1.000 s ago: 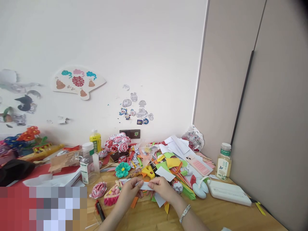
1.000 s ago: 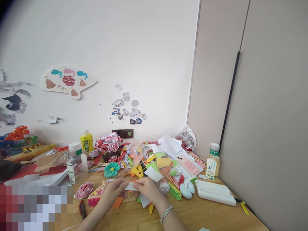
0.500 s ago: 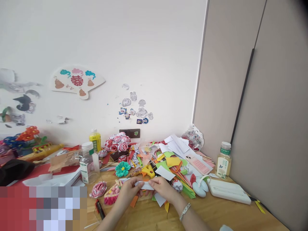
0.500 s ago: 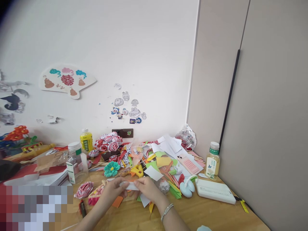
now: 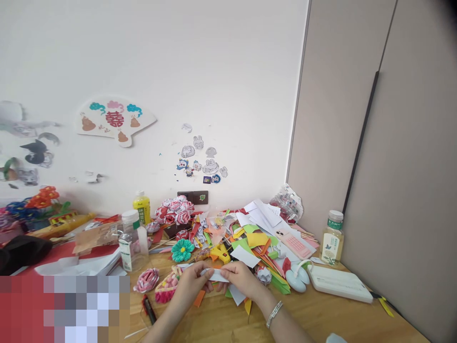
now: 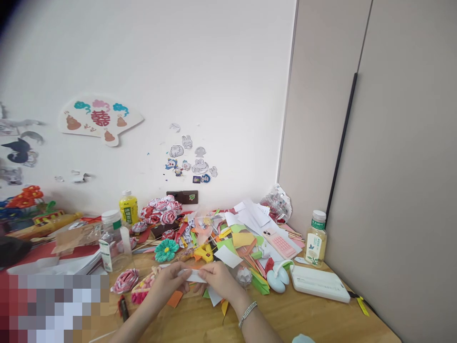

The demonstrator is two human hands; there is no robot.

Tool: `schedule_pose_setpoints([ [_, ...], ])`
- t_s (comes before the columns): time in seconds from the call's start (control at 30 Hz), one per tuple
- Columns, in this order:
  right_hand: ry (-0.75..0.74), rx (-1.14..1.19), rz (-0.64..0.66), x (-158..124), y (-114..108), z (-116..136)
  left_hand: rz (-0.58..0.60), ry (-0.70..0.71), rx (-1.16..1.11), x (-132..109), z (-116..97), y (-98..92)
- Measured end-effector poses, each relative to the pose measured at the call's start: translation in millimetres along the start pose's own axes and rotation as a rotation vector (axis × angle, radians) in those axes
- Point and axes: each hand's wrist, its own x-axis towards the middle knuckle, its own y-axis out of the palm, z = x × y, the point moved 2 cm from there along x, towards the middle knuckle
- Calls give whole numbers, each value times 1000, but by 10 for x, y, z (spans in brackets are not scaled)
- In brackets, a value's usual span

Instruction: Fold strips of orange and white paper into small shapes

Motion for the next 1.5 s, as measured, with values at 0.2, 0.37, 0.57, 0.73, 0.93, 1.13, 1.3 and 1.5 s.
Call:
schedule_pose_setpoints([
  [0.2,7,62,46,14,-14,-18,17,-7,-25,-12,-52,-7],
  [0.37,11,119,34,47,-18,-89,55,-80,-82,21,11,-21],
  [0.57,20,-57,-25,28,-28,-62,45,-88,-49,6,12,-19],
  [0.73,-38,-319,-139,20,-28,-30,60,-41,12,-28,21,82],
  [0.93,-74,-388,-192,36,-6,-65,51,-51,30,-50,-11,127],
  [1.13,78,-156,-111,30,-43,-144,2,17,24,-26,-6,35],
  [1.3,54,-73,-153,30,-53,-106,-12,26,10,-5,10,1],
  [1.5,64,112,-116,27,21,-44,-33,54,13,-20,-41,5],
])
